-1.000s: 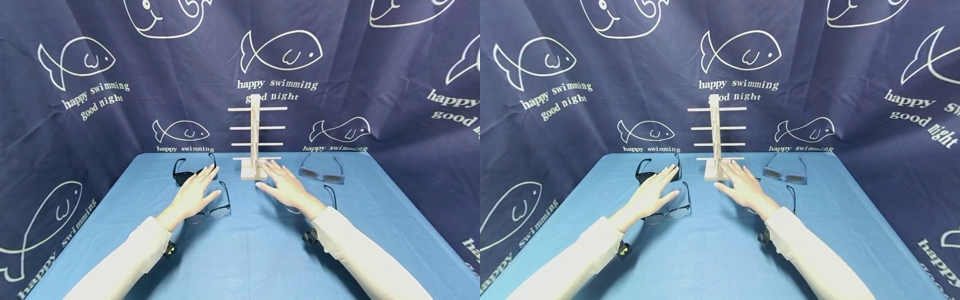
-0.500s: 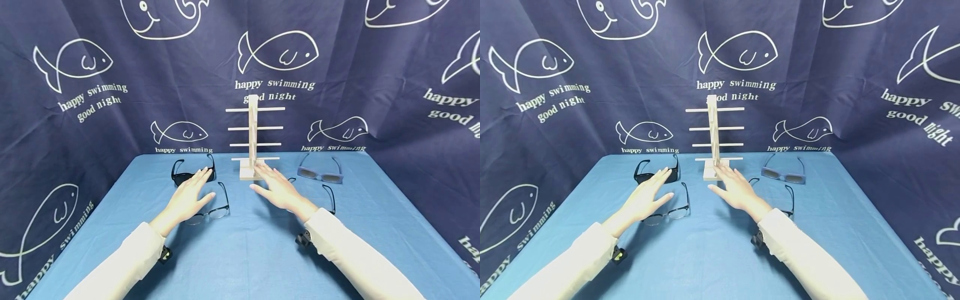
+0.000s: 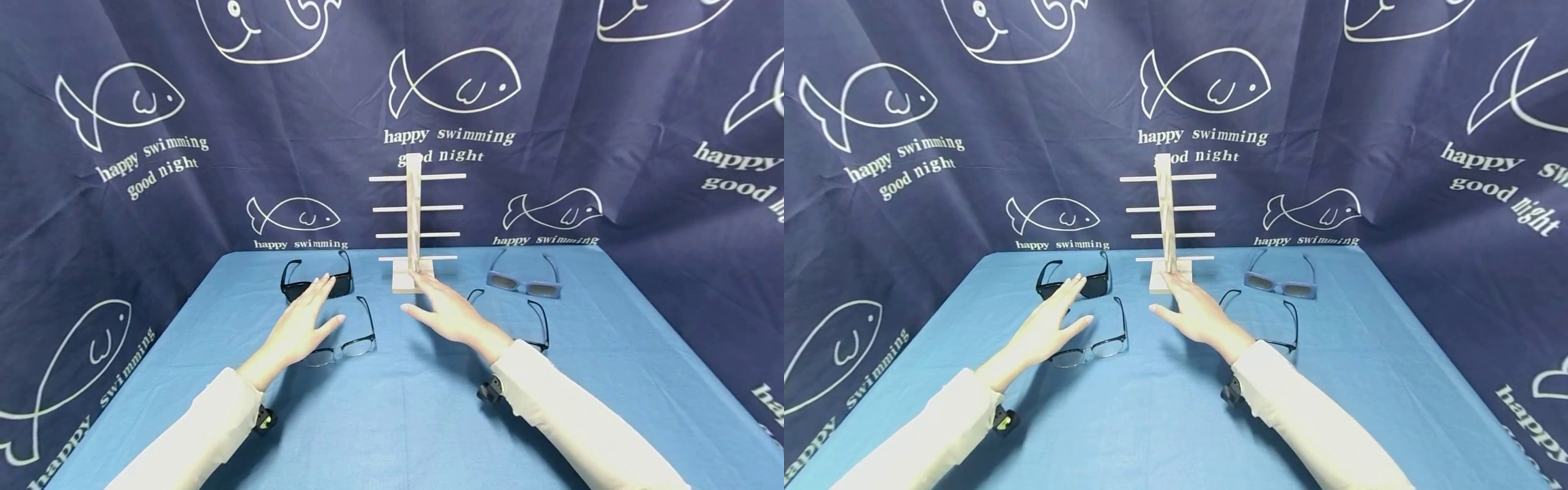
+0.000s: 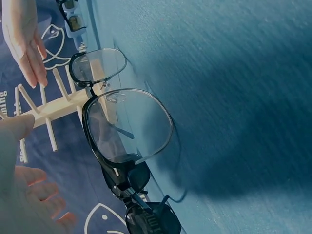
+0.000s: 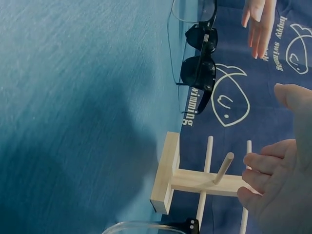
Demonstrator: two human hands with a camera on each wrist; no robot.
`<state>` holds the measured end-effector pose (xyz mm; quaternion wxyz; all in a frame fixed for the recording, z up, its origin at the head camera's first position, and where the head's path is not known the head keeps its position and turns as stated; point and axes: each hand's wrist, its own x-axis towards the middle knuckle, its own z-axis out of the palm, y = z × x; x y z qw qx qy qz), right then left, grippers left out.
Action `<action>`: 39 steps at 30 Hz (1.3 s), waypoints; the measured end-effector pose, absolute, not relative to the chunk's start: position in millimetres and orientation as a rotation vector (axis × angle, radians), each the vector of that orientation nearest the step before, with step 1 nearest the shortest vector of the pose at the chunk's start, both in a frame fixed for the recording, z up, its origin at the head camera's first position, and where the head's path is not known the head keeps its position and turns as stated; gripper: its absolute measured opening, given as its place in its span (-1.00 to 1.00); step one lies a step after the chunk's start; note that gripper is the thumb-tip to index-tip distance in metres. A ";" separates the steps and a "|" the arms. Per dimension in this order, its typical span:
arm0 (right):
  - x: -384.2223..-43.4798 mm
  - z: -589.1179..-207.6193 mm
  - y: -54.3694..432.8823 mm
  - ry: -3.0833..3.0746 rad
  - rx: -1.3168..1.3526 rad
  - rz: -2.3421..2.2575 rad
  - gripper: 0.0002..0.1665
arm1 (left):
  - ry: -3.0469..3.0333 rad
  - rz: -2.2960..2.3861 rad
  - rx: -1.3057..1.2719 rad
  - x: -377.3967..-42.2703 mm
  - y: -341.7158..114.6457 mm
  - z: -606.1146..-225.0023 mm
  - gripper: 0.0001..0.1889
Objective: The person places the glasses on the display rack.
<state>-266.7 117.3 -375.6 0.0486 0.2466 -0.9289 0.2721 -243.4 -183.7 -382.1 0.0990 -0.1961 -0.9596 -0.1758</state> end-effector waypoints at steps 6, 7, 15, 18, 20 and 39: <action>-265.8 -377.8 113.0 -2.813 0.731 0.878 -0.12 | -2.863 -0.521 -0.537 -239.4 -186.2 -381.4 -0.18; -265.8 -377.9 112.6 -2.809 0.730 0.890 -0.13 | -2.865 -0.526 -0.531 -238.2 -186.6 -381.1 -0.18; -264.9 -378.7 108.2 -2.780 0.784 0.975 -0.14 | -2.883 -0.613 -0.468 -233.0 -192.3 -383.3 -0.17; -264.6 -379.8 106.8 -2.781 0.803 0.973 -0.14 | -2.891 -0.645 -0.448 -231.3 -194.4 -384.2 -0.17; -264.8 -380.7 106.1 -2.777 0.808 0.972 -0.13 | -2.888 -0.655 -0.442 -230.5 -195.9 -385.2 -0.17; -264.3 -389.3 93.1 -2.803 0.816 0.997 -0.16 | -2.881 -1.024 -0.258 -224.1 -219.2 -395.5 -0.10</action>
